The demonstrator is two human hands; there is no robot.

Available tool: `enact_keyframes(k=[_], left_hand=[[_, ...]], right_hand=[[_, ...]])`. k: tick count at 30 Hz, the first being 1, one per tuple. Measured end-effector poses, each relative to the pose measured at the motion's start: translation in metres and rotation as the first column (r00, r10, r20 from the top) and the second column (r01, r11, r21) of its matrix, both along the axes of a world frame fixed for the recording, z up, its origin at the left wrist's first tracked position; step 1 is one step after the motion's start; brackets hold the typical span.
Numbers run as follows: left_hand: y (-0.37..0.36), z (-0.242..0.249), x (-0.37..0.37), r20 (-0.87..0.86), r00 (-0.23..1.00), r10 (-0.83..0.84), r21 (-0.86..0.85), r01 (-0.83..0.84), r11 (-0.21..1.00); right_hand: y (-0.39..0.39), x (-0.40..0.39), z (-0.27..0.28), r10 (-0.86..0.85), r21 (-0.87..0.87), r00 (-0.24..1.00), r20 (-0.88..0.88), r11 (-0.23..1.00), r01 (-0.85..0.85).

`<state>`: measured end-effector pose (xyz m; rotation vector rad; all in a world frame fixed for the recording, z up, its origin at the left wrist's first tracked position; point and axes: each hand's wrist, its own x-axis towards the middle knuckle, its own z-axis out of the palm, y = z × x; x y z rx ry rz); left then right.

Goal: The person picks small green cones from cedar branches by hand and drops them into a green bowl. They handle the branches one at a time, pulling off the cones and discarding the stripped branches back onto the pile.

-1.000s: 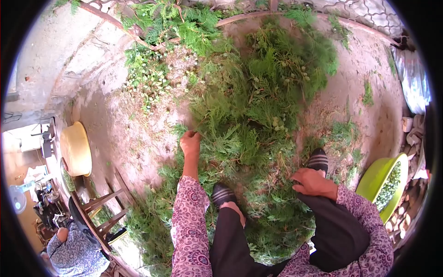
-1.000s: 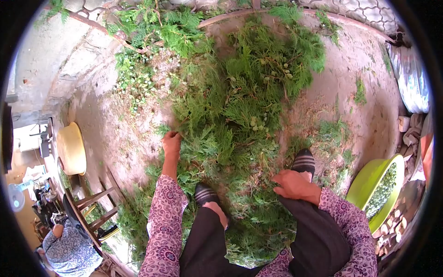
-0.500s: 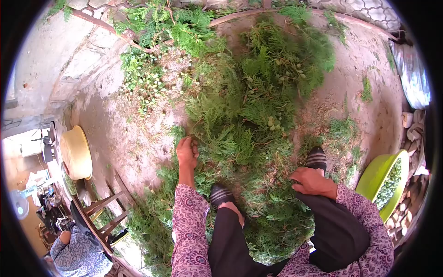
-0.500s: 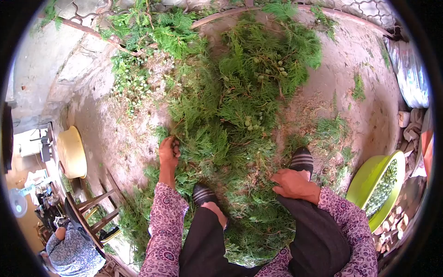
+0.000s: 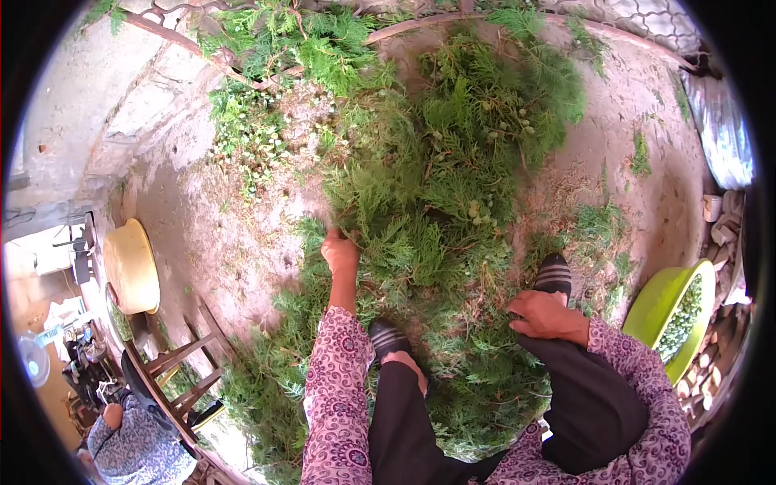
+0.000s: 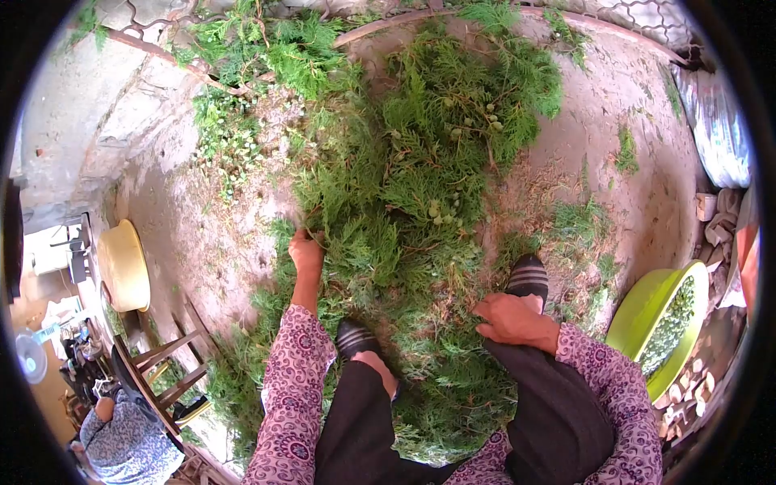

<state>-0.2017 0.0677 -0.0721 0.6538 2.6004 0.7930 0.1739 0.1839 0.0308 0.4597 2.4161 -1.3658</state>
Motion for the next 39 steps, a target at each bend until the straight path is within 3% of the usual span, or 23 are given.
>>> enact_keyframes(k=[4,5,6,7,8,9,10,12,13,14,16,18,20,22,24,25,27,28,30,32,37,39], left_hand=[[-0.007,-0.002,-0.007,-0.029,0.999,-0.038,-0.130,0.033,0.991],[-0.012,0.001,-0.010,0.397,0.895,0.204,0.063,-0.248,0.967],[-0.015,0.007,-0.011,0.772,0.570,0.282,0.109,-0.555,0.825],[-0.017,0.020,-0.008,0.814,0.505,0.286,0.093,-0.600,0.795],[-0.022,0.029,-0.006,0.815,0.505,0.284,0.091,-0.596,0.798],[-0.030,0.036,-0.004,0.867,0.429,0.252,0.114,-0.665,0.738],[-0.037,0.043,0.000,0.912,0.353,0.211,0.127,-0.730,0.671],[-0.050,0.055,0.008,0.938,0.305,0.165,0.132,-0.753,0.644],[-0.051,0.064,0.014,0.960,0.255,0.116,0.133,-0.777,0.615],[-0.049,0.073,0.023,0.962,0.249,0.114,0.127,-0.774,0.621],[-0.037,0.101,0.056,0.951,0.308,-0.021,0.226,-0.650,0.726],[-0.025,0.114,0.084,0.957,0.282,-0.074,0.235,-0.593,0.770],[-0.011,0.129,0.117,0.911,0.335,-0.242,0.352,-0.325,0.878],[0.000,0.143,0.151,0.846,0.413,-0.338,0.381,-0.024,0.924],[0.005,0.147,0.179,0.560,0.542,-0.627,0.520,0.360,0.775],[0.008,0.147,0.191,0.558,0.541,-0.629,0.519,0.364,0.774],[0.013,0.146,0.210,0.140,0.480,-0.866,0.634,0.628,0.450],[0.013,0.147,0.216,0.141,0.480,-0.866,0.632,0.629,0.452],[0.011,0.150,0.226,0.020,0.386,-0.922,0.571,0.753,0.327],[0.004,0.151,0.231,0.060,0.351,-0.934,0.548,0.771,0.325],[0.003,0.154,0.237,-0.040,0.286,-0.957,0.424,0.872,0.243],[0.005,0.156,0.238,-0.031,0.317,-0.948,0.442,0.855,0.271]], right_hand=[[0.000,-0.001,0.002,0.010,-0.006,0.997,0.072,1.000,-0.009],[-0.001,0.001,-0.001,-0.001,0.007,1.000,0.027,1.000,0.001],[-0.002,0.003,-0.002,-0.013,0.020,1.000,-0.017,1.000,0.014],[0.000,0.002,0.002,-0.019,0.021,1.000,-0.016,1.000,0.019],[0.004,-0.002,0.010,-0.080,-0.115,0.995,0.061,0.990,0.087],[0.008,-0.005,0.013,-0.130,-0.244,0.981,0.143,0.956,0.162],[0.009,-0.004,0.011,-0.133,-0.246,0.981,0.144,0.955,0.166],[0.010,-0.003,0.005,-0.342,-0.621,0.910,0.234,0.668,0.411],[0.015,-0.004,0.006,-0.344,-0.694,0.875,0.340,0.536,0.480],[0.019,-0.006,0.007,-0.349,-0.691,0.870,0.347,0.533,0.489],[0.022,-0.010,0.012,-0.390,-0.792,0.769,0.506,0.144,0.594],[0.020,-0.016,0.011,-0.406,-0.825,0.774,0.487,0.078,0.560],[0.016,-0.022,0.012,-0.356,-0.845,0.770,0.530,-0.146,0.514],[0.008,-0.027,0.010,-0.334,-0.843,0.775,0.537,-0.171,0.510],[-0.001,-0.030,0.010,-0.253,-0.801,0.771,0.584,-0.334,0.497],[-0.005,-0.029,0.006,-0.256,-0.802,0.772,0.582,-0.336,0.493],[-0.013,-0.027,-0.001,-0.236,-0.756,0.748,0.621,-0.431,0.492],[-0.013,-0.024,0.000,-0.234,-0.756,0.749,0.620,-0.433,0.491],[-0.011,-0.018,0.006,-0.211,-0.720,0.721,0.660,-0.451,0.527],[-0.012,-0.011,0.001,-0.224,-0.723,0.714,0.663,-0.438,0.534],[-0.009,-0.001,-0.005,-0.261,-0.739,0.725,0.637,-0.475,0.478],[-0.005,0.003,-0.001,-0.387,-0.756,0.650,0.654,-0.361,0.545]])
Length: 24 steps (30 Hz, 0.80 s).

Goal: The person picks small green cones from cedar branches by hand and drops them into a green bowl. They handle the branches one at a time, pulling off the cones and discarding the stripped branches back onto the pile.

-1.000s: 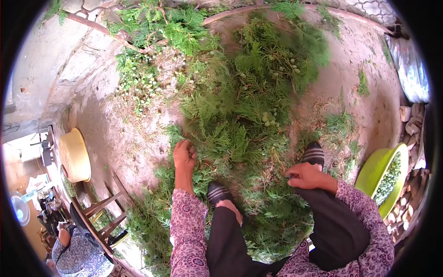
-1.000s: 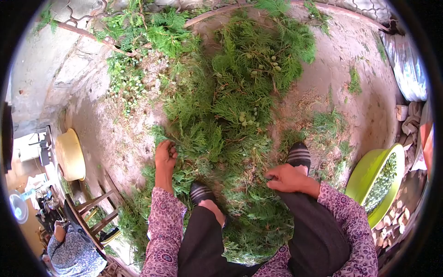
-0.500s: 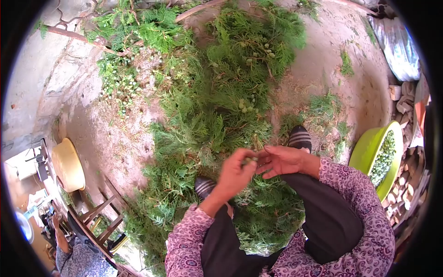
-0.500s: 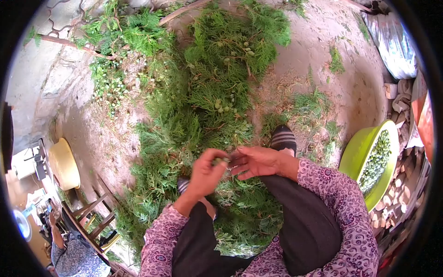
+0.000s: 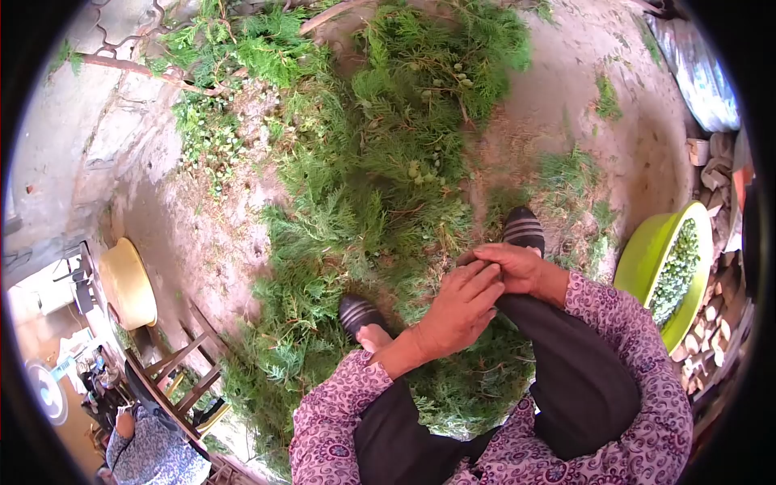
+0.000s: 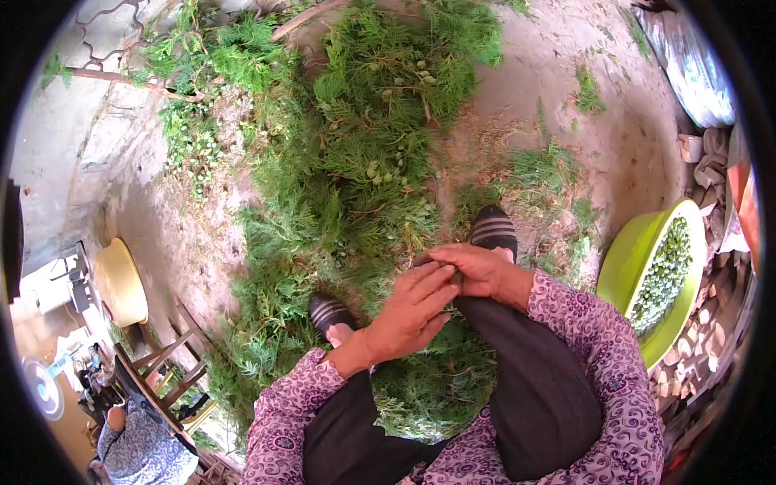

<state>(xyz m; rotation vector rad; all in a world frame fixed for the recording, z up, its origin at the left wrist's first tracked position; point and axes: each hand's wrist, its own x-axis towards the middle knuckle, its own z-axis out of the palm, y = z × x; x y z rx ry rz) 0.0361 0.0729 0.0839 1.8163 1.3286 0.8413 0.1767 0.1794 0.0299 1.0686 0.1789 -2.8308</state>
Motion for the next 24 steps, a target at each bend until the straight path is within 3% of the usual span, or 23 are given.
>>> enact_keyframes(k=[1,3,4,5,6,7,8,9,10,12,13,14,15,17,18,19,20,21,23,24], left_hand=[[0.000,0.001,-0.001,0.019,0.999,0.036,-0.001,-0.036,0.999],[-0.004,-0.003,-0.011,-0.024,0.995,0.093,-0.040,-0.094,0.995],[-0.006,-0.006,-0.017,-0.069,0.986,0.150,-0.080,-0.155,0.985],[-0.009,-0.010,-0.024,-0.067,0.987,0.149,-0.075,-0.154,0.985],[-0.014,-0.015,-0.033,-0.090,0.969,0.231,-0.048,-0.236,0.971],[-0.019,-0.018,-0.041,-0.112,0.944,0.310,-0.024,-0.315,0.949],[-0.025,-0.019,-0.050,-0.112,0.943,0.312,-0.032,-0.317,0.948],[-0.030,-0.020,-0.059,-0.155,0.910,0.385,-0.028,-0.393,0.919],[-0.034,-0.021,-0.068,-0.197,0.868,0.456,-0.015,-0.468,0.884],[-0.045,-0.028,-0.089,-0.241,0.807,0.539,0.017,-0.552,0.833],[-0.049,-0.031,-0.097,-0.280,0.740,0.611,0.051,-0.625,0.779],[-0.052,-0.031,-0.105,-0.278,0.740,0.612,0.053,-0.625,0.779],[-0.054,-0.031,-0.111,-0.303,0.701,0.645,0.061,-0.661,0.747],[-0.050,-0.030,-0.113,-0.323,0.659,0.680,0.076,-0.698,0.712],[-0.046,-0.026,-0.110,-0.303,0.667,0.681,0.096,-0.689,0.718],[-0.041,-0.022,-0.107,-0.285,0.679,0.676,0.114,-0.676,0.728],[-0.035,-0.019,-0.104,-0.287,0.685,0.670,0.115,-0.670,0.733],[-0.026,-0.017,-0.100,-0.346,0.711,0.612,0.122,-0.612,0.781],[-0.009,-0.015,-0.093,-0.396,0.735,0.551,0.128,-0.550,0.825],[0.000,-0.016,-0.090,-0.409,0.763,0.501,0.124,-0.497,0.859]], right_hand=[[0.006,0.006,0.001,-0.002,0.002,1.000,0.001,1.000,0.002],[0.025,0.030,0.006,-0.115,0.178,0.993,0.027,0.978,0.108],[0.035,0.038,0.027,-0.180,0.333,0.974,0.135,0.934,0.127],[0.046,0.048,0.052,-0.258,0.479,0.938,0.230,0.869,0.122],[0.054,0.070,0.063,-0.376,0.604,0.904,0.202,0.774,0.187],[0.062,0.091,0.080,-0.502,0.730,0.800,0.329,0.672,0.122],[0.074,0.131,0.086,-0.507,0.810,0.815,0.282,0.581,0.081],[0.080,0.168,0.091,-0.672,0.831,0.705,0.229,0.512,0.217],[0.086,0.205,0.101,-0.769,0.893,0.589,0.249,0.417,0.166],[0.091,0.270,0.112,-0.859,0.954,0.415,0.299,0.268,-0.133],[0.090,0.300,0.121,-0.832,0.856,0.299,0.466,0.339,-0.391],[0.085,0.339,0.111,-0.820,0.610,0.239,0.519,0.160,-0.776],[0.077,0.355,0.102,-0.826,0.215,0.162,0.540,-0.050,-0.975],[0.064,0.367,0.084,-0.878,-0.172,0.099,0.469,-0.200,-0.964],[0.058,0.303,0.100,-0.877,-0.050,0.168,0.450,-0.212,-0.976],[0.059,0.284,0.091,-0.872,-0.037,0.259,0.417,-0.300,-0.953],[0.059,0.234,0.096,-0.819,0.146,0.380,0.429,-0.353,-0.924],[0.055,0.181,0.102,-0.791,0.198,0.437,0.428,-0.390,-0.899],[0.054,0.116,0.088,-0.636,0.297,0.598,0.487,-0.524,-0.798],[0.054,0.092,0.071,-0.523,0.473,0.752,0.402,-0.584,-0.660]])
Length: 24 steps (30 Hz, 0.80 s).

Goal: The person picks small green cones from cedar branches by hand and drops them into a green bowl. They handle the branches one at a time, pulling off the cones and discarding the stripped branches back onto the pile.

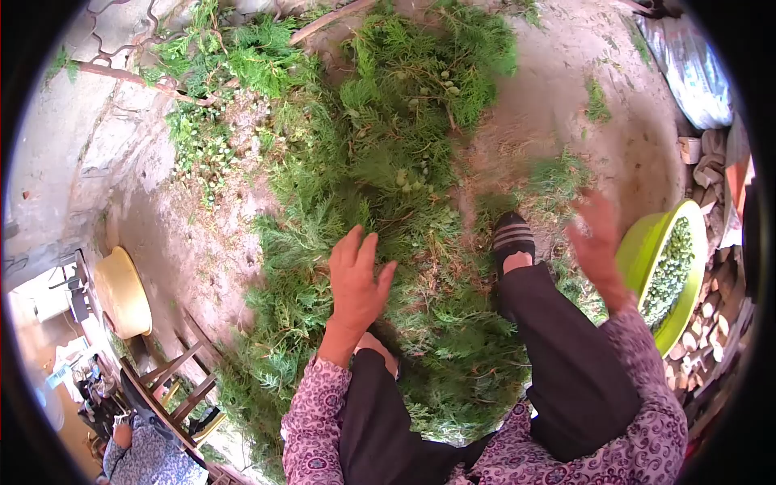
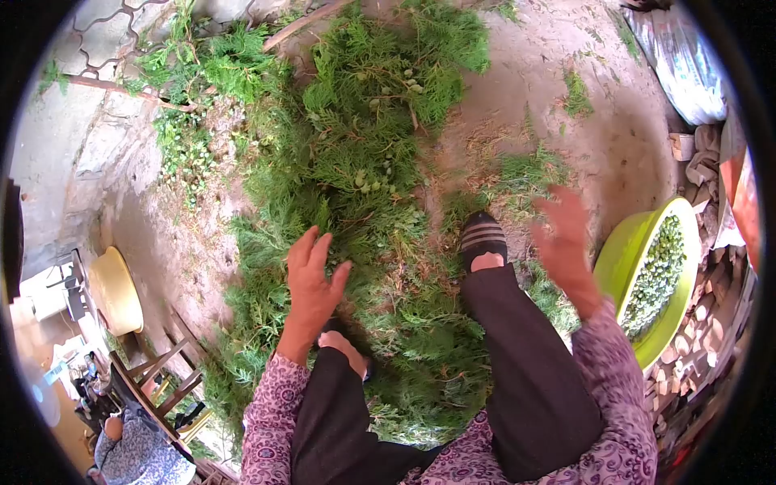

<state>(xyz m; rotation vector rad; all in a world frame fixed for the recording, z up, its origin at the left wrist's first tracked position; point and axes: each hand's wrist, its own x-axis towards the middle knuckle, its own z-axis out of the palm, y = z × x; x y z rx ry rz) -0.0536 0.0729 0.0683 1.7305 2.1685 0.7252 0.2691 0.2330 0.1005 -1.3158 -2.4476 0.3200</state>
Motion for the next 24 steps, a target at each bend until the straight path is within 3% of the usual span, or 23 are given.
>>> enact_keyframes(k=[2,4,6,7,9,11,13,17,19,24], left_hand=[[0.014,-0.002,0.008,-0.001,0.998,-0.067,-0.005,0.067,0.998],[0.024,-0.002,0.013,0.001,0.978,-0.210,-0.018,0.210,0.978],[0.033,-0.008,0.014,0.013,0.972,-0.234,-0.051,0.234,0.971],[0.036,-0.013,0.013,0.030,0.966,-0.256,-0.087,0.257,0.962],[0.040,-0.025,0.007,-0.001,0.979,-0.202,-0.121,0.200,0.972],[0.038,-0.036,0.004,-0.028,0.989,-0.148,-0.159,0.142,0.977],[0.033,-0.046,0.001,-0.053,0.985,-0.166,-0.312,0.142,0.939],[0.013,-0.066,0.006,-0.126,0.981,-0.151,-0.348,0.099,0.932],[0.001,-0.063,0.008,-0.137,0.954,-0.266,-0.356,0.203,0.912],[-0.015,-0.037,0.004,0.078,0.988,-0.136,-0.163,0.148,0.976]], right_hand=[[-0.007,-0.051,-0.016,0.194,-0.297,0.956,-0.219,0.920,-0.254],[-0.023,-0.082,-0.038,0.379,-0.367,0.853,-0.359,0.783,-0.502],[-0.046,-0.102,-0.036,0.434,-0.441,0.771,-0.466,0.641,-0.628],[-0.054,-0.100,-0.042,0.436,-0.441,0.771,-0.463,0.642,-0.628],[-0.064,-0.094,-0.057,0.546,-0.566,0.699,-0.463,0.424,-0.707],[-0.063,-0.081,-0.060,0.598,-0.573,0.683,-0.419,0.410,-0.710],[-0.064,-0.073,-0.061,0.596,-0.665,0.763,-0.252,0.466,-0.583],[-0.065,-0.074,-0.065,0.581,-0.692,0.775,-0.247,0.454,-0.562],[-0.064,-0.079,-0.065,0.578,-0.698,0.779,-0.242,0.454,-0.554],[-0.066,-0.076,-0.071,0.566,-0.711,0.775,-0.279,0.421,-0.563]])
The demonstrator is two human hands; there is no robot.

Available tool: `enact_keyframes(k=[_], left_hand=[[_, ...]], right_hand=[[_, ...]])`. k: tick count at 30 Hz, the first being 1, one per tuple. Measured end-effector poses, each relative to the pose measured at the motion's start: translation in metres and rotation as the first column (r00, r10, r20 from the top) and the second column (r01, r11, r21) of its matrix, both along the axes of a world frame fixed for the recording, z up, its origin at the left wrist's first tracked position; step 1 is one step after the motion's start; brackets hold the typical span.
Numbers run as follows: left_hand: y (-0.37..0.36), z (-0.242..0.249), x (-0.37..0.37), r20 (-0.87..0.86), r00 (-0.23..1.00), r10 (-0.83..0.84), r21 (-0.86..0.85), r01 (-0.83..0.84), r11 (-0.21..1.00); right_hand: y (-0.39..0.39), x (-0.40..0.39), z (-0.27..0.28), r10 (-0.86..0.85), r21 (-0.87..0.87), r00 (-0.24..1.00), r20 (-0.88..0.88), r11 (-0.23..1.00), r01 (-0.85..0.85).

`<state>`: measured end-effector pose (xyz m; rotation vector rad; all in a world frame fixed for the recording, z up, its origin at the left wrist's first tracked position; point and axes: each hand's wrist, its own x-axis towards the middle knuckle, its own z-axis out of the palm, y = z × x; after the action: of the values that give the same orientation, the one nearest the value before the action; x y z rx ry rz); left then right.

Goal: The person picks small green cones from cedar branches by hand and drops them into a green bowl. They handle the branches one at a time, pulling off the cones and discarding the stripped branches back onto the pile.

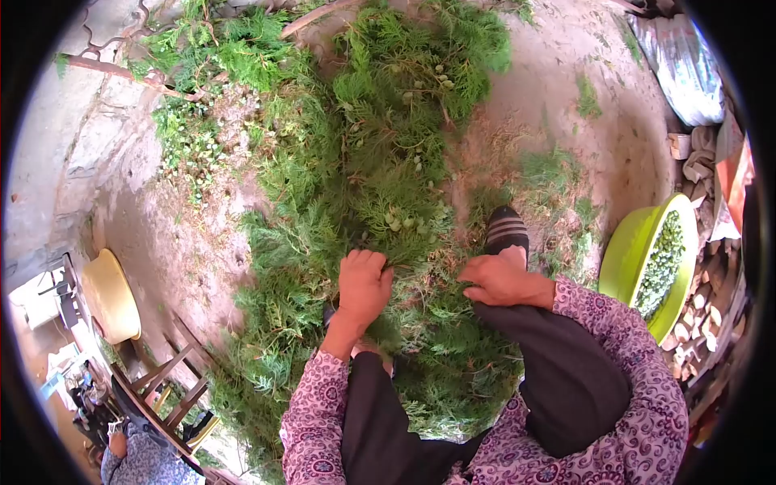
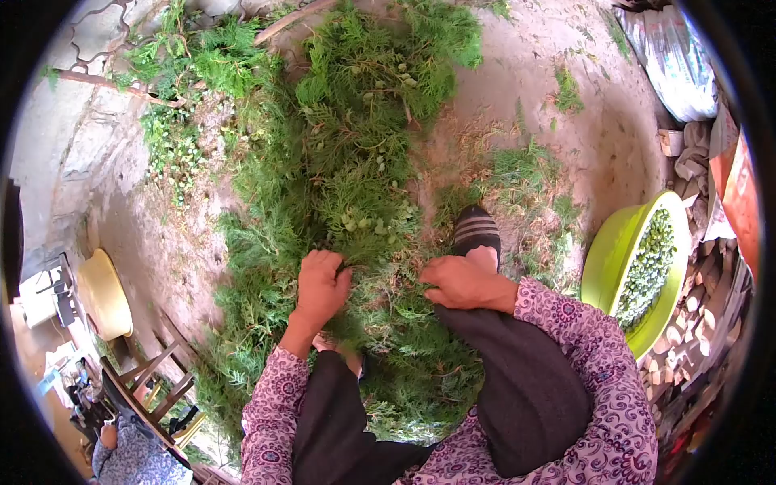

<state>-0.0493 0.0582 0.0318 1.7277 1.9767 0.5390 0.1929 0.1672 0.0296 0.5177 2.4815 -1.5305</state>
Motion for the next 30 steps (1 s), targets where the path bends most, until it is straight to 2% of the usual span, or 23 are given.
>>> enact_keyframes(k=[1,2,4,5,7,8,9,10,11,14,15,17,19,22,26,30], left_hand=[[0.000,0.004,-0.001,0.073,0.997,0.036,0.041,-0.039,0.998],[0.001,0.010,-0.001,0.074,0.997,0.037,0.042,-0.040,0.998],[0.003,0.023,-0.001,0.314,0.931,0.188,-0.083,-0.171,0.982],[0.005,0.029,-0.002,0.315,0.930,0.189,-0.084,-0.171,0.982],[0.010,0.041,-0.005,0.496,0.806,0.323,-0.285,-0.201,0.937],[0.012,0.047,-0.003,0.495,0.807,0.323,-0.285,-0.200,0.937],[0.016,0.051,0.000,0.703,0.599,0.383,-0.267,-0.276,0.923],[0.018,0.056,0.002,0.855,0.341,0.391,-0.271,-0.351,0.897],[0.019,0.062,0.002,0.854,0.341,0.392,-0.272,-0.350,0.897],[0.018,0.070,-0.007,0.889,0.087,0.450,-0.375,-0.426,0.823],[0.017,0.066,-0.011,0.888,0.087,0.451,-0.376,-0.425,0.823],[0.018,0.055,-0.018,0.926,-0.221,0.305,-0.372,-0.406,0.835],[0.019,0.050,-0.021,0.944,-0.195,0.264,-0.325,-0.440,0.837],[0.014,0.053,-0.020,0.885,-0.419,0.203,-0.403,-0.473,0.783],[0.012,0.059,-0.023,0.857,-0.483,0.178,-0.422,-0.462,0.780],[0.012,0.059,-0.024,0.845,-0.527,0.089,-0.350,-0.421,0.837]], right_hand=[[0.001,0.001,-0.001,-0.008,-0.011,1.000,-0.024,1.000,0.008],[0.001,0.002,-0.004,-0.007,-0.010,1.000,-0.023,1.000,0.007],[0.002,0.004,-0.008,0.059,0.004,0.998,0.028,0.998,-0.059],[0.002,0.004,-0.008,0.059,0.003,0.998,0.028,0.998,-0.059],[0.002,0.003,-0.005,0.059,0.031,0.997,0.051,0.998,-0.060],[0.003,0.002,-0.004,0.057,0.030,0.997,0.050,0.998,-0.059],[0.003,0.002,-0.002,0.051,0.028,0.997,0.054,0.998,-0.053],[0.004,0.002,0.000,0.045,0.027,0.997,0.058,0.999,-0.047],[0.004,0.002,0.000,0.044,0.025,0.997,0.058,0.999,-0.045],[0.004,0.002,0.002,0.041,0.037,0.993,0.110,0.998,-0.046],[0.005,0.002,0.003,0.040,0.034,0.993,0.108,0.998,-0.044],[0.005,0.002,0.004,0.036,0.030,0.994,0.107,0.999,-0.040],[0.006,0.003,0.006,0.048,0.050,0.992,0.119,0.997,-0.054],[0.004,0.009,-0.003,0.037,0.077,0.996,0.082,0.996,-0.044],[0.006,0.009,-0.002,0.046,0.055,0.995,0.090,0.997,-0.052],[0.006,0.011,-0.001,0.055,0.063,0.997,0.061,0.996,-0.059]])
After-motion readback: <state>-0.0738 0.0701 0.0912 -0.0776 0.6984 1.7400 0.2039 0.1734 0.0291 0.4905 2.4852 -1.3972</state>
